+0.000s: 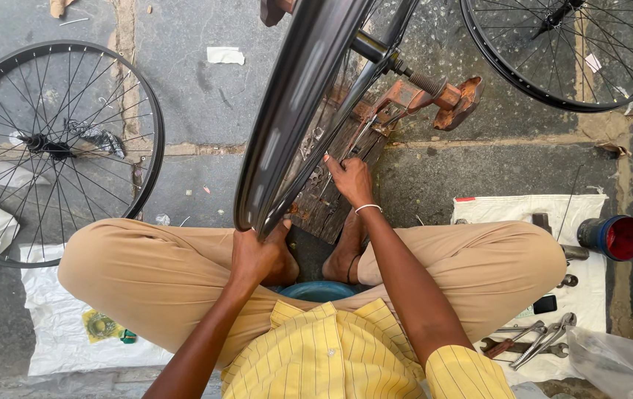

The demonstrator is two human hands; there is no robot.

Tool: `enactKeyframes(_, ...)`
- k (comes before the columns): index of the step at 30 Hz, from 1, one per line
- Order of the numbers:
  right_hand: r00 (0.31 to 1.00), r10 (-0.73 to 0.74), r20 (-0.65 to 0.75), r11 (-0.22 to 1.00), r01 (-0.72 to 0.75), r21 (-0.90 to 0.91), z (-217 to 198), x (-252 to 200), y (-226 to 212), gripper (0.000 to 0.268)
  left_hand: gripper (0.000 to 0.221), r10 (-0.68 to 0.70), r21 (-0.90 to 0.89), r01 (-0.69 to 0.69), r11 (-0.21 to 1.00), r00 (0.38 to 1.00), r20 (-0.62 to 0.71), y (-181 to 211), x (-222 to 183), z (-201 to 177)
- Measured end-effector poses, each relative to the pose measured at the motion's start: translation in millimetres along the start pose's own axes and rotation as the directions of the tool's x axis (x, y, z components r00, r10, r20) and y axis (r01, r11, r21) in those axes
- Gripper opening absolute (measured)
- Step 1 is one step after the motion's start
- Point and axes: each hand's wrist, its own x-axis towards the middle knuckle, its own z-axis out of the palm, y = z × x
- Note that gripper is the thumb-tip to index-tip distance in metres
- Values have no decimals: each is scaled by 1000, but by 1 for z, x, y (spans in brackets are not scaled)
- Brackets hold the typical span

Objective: The person inserts spokes into a bicycle rim by hand and uses a small tool to tighten the spoke nipples while the wheel is mounted on a wooden truing stand.

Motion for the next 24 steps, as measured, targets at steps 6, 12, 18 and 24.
enactKeyframes(6,1000,-15,-8,1000,15,-2,3,1,4,76,30,112,16,-111,994,993,-26,11,-4,1)
enactKeyframes(12,998,24,57,999,-22,-24,10,7,15,72,35,73,63,-72,995,997,-11,7,-3,1)
enactKeyframes(18,997,29,70,999,-26,-34,10,9,17,72,37,85,55,-84,995,996,-15,7,-4,0)
enactKeyframes(24,997,35,68,999,-33,-26,9,7,14,73,37,139,52,-137,989,990,-30,2,-4,2)
